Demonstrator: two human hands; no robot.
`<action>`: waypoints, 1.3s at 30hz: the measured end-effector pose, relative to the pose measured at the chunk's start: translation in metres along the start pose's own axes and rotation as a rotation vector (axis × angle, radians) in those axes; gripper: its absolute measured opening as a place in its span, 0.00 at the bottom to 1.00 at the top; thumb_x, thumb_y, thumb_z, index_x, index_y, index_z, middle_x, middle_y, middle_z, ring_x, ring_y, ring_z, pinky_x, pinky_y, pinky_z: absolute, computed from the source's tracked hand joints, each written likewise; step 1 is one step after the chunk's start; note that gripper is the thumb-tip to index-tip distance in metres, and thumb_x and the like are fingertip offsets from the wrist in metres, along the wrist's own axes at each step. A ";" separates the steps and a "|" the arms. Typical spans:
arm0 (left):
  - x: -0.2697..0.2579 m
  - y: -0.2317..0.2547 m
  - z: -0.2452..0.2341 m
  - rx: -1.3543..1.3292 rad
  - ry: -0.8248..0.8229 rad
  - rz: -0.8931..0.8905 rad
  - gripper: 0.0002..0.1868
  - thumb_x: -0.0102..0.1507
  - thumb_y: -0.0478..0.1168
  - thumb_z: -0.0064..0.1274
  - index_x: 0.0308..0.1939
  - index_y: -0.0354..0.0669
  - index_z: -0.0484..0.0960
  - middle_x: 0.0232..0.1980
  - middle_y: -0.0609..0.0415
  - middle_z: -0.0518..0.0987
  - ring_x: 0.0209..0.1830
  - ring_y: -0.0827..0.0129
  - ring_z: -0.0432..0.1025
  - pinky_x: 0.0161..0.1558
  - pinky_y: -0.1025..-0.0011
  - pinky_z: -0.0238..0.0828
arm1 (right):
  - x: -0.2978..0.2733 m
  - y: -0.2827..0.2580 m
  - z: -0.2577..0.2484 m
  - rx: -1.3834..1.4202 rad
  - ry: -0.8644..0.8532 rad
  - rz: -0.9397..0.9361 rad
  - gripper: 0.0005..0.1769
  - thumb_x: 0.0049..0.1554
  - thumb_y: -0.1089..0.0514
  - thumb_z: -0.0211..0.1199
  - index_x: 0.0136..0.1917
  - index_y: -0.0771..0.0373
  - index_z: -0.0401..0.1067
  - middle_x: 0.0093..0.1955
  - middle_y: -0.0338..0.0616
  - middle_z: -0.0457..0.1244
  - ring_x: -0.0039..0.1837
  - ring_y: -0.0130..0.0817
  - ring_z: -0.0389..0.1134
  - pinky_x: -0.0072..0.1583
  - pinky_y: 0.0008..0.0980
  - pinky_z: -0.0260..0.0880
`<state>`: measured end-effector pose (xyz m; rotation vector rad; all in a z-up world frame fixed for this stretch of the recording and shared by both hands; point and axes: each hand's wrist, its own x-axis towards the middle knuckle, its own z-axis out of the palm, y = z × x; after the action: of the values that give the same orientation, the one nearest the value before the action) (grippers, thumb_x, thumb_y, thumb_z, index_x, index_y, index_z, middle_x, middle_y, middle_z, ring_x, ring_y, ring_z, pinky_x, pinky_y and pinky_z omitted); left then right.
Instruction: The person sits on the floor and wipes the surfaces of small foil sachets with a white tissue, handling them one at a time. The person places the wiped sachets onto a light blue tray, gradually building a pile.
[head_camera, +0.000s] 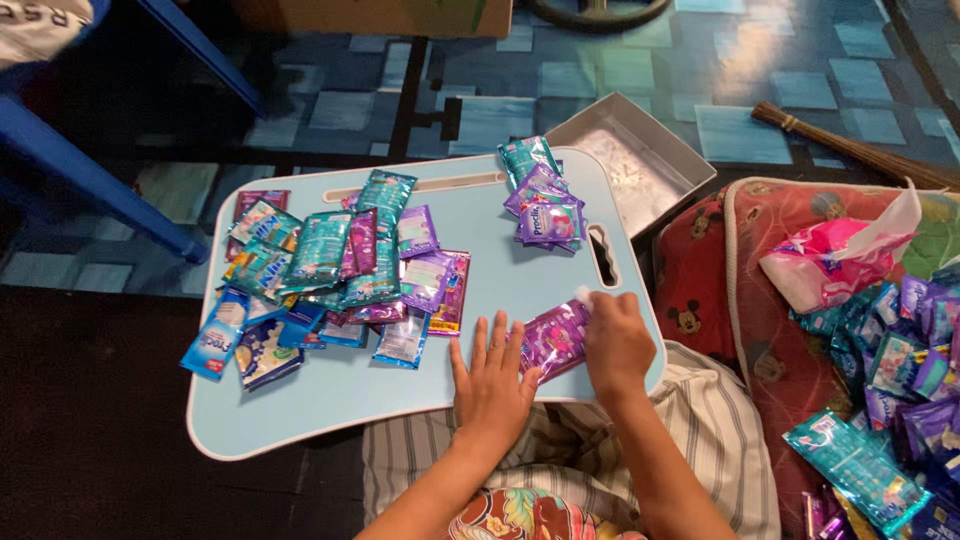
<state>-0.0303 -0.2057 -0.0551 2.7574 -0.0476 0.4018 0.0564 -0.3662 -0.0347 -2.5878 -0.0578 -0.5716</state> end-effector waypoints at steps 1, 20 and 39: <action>0.000 0.000 -0.003 -0.022 0.027 0.004 0.33 0.65 0.53 0.50 0.72 0.48 0.68 0.78 0.47 0.59 0.80 0.49 0.47 0.72 0.35 0.32 | 0.002 0.005 -0.001 0.054 0.035 0.009 0.08 0.59 0.61 0.63 0.53 0.55 0.79 0.49 0.46 0.65 0.49 0.48 0.69 0.49 0.44 0.68; 0.055 -0.145 -0.135 0.002 0.459 -0.538 0.31 0.61 0.43 0.61 0.67 0.46 0.72 0.60 0.41 0.77 0.58 0.48 0.72 0.61 0.48 0.62 | 0.001 0.017 -0.020 0.622 0.135 0.007 0.09 0.62 0.65 0.61 0.55 0.64 0.77 0.46 0.43 0.64 0.46 0.31 0.66 0.48 0.28 0.65; 0.198 -0.031 0.031 -0.581 0.144 -0.315 0.25 0.60 0.44 0.59 0.58 0.39 0.73 0.38 0.50 0.86 0.39 0.56 0.80 0.43 0.59 0.76 | 0.003 0.017 -0.022 0.658 0.105 0.129 0.09 0.59 0.64 0.61 0.53 0.61 0.79 0.41 0.42 0.63 0.40 0.31 0.65 0.42 0.30 0.63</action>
<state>0.1706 -0.1837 -0.0377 2.1125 0.2618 0.4187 0.0531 -0.3919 -0.0243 -1.9065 -0.0352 -0.5301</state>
